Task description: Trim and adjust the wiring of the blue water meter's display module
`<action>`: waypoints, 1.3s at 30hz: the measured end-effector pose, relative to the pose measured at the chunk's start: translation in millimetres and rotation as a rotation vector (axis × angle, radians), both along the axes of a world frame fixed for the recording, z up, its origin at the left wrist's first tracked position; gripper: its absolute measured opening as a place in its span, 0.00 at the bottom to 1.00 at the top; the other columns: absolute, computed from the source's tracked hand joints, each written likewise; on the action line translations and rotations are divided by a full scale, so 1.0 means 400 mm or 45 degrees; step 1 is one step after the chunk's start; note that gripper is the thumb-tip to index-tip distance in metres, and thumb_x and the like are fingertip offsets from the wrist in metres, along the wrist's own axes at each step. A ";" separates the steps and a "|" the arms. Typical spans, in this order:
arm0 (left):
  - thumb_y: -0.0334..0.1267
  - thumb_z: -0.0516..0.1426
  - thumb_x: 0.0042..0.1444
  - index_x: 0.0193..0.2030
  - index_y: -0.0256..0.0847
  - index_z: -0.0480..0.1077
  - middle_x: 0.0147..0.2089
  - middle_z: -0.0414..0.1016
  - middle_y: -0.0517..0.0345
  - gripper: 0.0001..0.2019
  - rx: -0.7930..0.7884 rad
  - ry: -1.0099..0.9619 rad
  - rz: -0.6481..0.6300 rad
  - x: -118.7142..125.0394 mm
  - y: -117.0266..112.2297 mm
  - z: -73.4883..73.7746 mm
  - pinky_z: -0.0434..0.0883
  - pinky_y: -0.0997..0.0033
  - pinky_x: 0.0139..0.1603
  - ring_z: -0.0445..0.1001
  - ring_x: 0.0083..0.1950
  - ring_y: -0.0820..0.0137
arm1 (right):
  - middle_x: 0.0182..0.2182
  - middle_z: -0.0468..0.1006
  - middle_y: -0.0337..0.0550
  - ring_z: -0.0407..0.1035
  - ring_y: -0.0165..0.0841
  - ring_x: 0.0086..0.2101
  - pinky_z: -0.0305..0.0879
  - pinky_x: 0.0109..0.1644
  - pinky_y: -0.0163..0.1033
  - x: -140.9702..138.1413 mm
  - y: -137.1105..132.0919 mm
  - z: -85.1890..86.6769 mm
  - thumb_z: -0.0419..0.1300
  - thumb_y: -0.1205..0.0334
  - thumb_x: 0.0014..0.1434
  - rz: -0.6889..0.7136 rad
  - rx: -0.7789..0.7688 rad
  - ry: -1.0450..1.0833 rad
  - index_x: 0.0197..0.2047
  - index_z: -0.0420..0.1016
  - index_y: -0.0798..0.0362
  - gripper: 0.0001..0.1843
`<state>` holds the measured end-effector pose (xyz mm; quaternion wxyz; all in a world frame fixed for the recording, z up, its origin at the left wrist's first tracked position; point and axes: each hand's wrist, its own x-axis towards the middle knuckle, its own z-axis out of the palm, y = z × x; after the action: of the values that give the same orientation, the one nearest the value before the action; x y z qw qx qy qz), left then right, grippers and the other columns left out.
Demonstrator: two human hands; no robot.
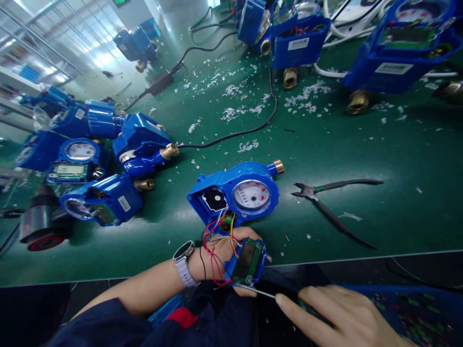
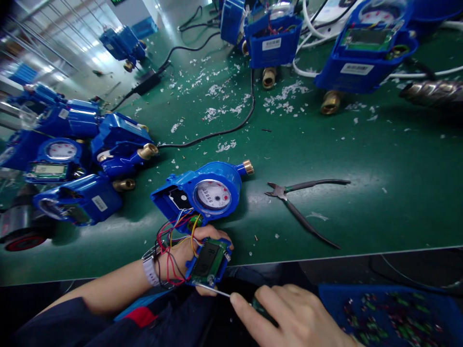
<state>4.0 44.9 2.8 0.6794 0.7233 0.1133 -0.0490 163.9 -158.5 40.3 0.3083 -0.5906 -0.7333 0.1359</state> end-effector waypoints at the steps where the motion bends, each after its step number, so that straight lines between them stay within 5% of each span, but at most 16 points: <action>1: 0.46 0.74 0.26 0.45 0.39 0.67 0.43 0.76 0.51 0.36 0.026 0.005 -0.010 0.000 0.001 0.001 0.74 0.61 0.45 0.77 0.43 0.59 | 0.27 0.77 0.42 0.73 0.29 0.24 0.69 0.26 0.31 -0.004 0.001 0.000 0.34 0.66 0.73 -0.036 -0.057 0.091 0.45 0.78 0.54 0.29; 5: 0.48 0.72 0.34 0.45 0.39 0.68 0.44 0.76 0.50 0.32 -0.013 0.081 0.021 0.000 0.000 0.008 0.75 0.63 0.44 0.77 0.43 0.60 | 0.29 0.77 0.41 0.74 0.27 0.29 0.71 0.31 0.26 -0.024 0.000 -0.011 0.40 0.58 0.74 -0.140 -0.284 0.449 0.46 0.77 0.54 0.24; 12: 0.48 0.72 0.35 0.45 0.39 0.67 0.44 0.76 0.49 0.31 -0.029 0.027 -0.026 0.003 0.002 0.011 0.74 0.61 0.47 0.77 0.45 0.59 | 0.28 0.77 0.44 0.72 0.32 0.24 0.70 0.26 0.33 -0.013 -0.011 -0.028 0.37 0.71 0.70 -0.003 0.082 -0.061 0.48 0.77 0.54 0.26; 17: 0.46 0.71 0.37 0.48 0.40 0.67 0.45 0.76 0.49 0.31 -0.056 0.039 0.018 -0.002 0.004 0.007 0.74 0.62 0.46 0.77 0.45 0.60 | 0.30 0.78 0.42 0.74 0.29 0.28 0.71 0.30 0.27 -0.039 -0.017 -0.029 0.47 0.64 0.71 -0.187 -0.389 0.617 0.48 0.78 0.52 0.17; 20: 0.45 0.72 0.36 0.48 0.39 0.67 0.47 0.75 0.48 0.32 -0.024 0.029 -0.004 -0.008 0.006 -0.001 0.74 0.62 0.47 0.77 0.46 0.60 | 0.34 0.79 0.41 0.75 0.31 0.30 0.73 0.31 0.29 -0.051 -0.025 -0.034 0.51 0.63 0.69 -0.280 -0.544 0.765 0.49 0.77 0.50 0.14; 24: 0.48 0.74 0.26 0.48 0.39 0.67 0.47 0.74 0.48 0.39 0.069 0.028 -0.029 -0.015 0.009 -0.015 0.73 0.60 0.48 0.75 0.48 0.58 | 0.33 0.78 0.44 0.74 0.31 0.31 0.72 0.34 0.29 -0.032 -0.020 -0.035 0.49 0.65 0.70 -0.128 -0.353 0.619 0.50 0.76 0.52 0.16; 30: 0.50 0.74 0.24 0.52 0.41 0.66 0.48 0.73 0.48 0.44 0.089 -0.080 -0.076 -0.021 0.010 -0.026 0.71 0.60 0.49 0.74 0.48 0.58 | 0.28 0.74 0.42 0.68 0.28 0.23 0.63 0.24 0.31 0.014 0.005 -0.034 0.39 0.71 0.71 0.046 0.058 0.174 0.50 0.74 0.55 0.22; 36: 0.45 0.71 0.37 0.51 0.41 0.67 0.48 0.73 0.48 0.33 0.011 0.005 0.030 -0.019 0.000 -0.017 0.71 0.60 0.50 0.74 0.49 0.58 | 0.28 0.75 0.41 0.71 0.28 0.26 0.69 0.29 0.28 -0.007 0.008 -0.031 0.42 0.64 0.73 -0.074 -0.200 0.505 0.49 0.76 0.54 0.21; 39: 0.43 0.70 0.41 0.51 0.41 0.67 0.50 0.73 0.47 0.30 -0.070 0.011 0.083 -0.022 -0.003 -0.020 0.71 0.61 0.51 0.74 0.50 0.58 | 0.29 0.76 0.42 0.73 0.28 0.26 0.71 0.29 0.28 -0.018 -0.007 -0.031 0.40 0.66 0.72 -0.109 -0.156 0.359 0.49 0.77 0.52 0.23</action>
<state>-4.8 43.5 -5.3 0.6997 0.7001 0.1386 -0.0331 156.6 -161.3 28.0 0.3769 -0.6141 -0.6473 0.2487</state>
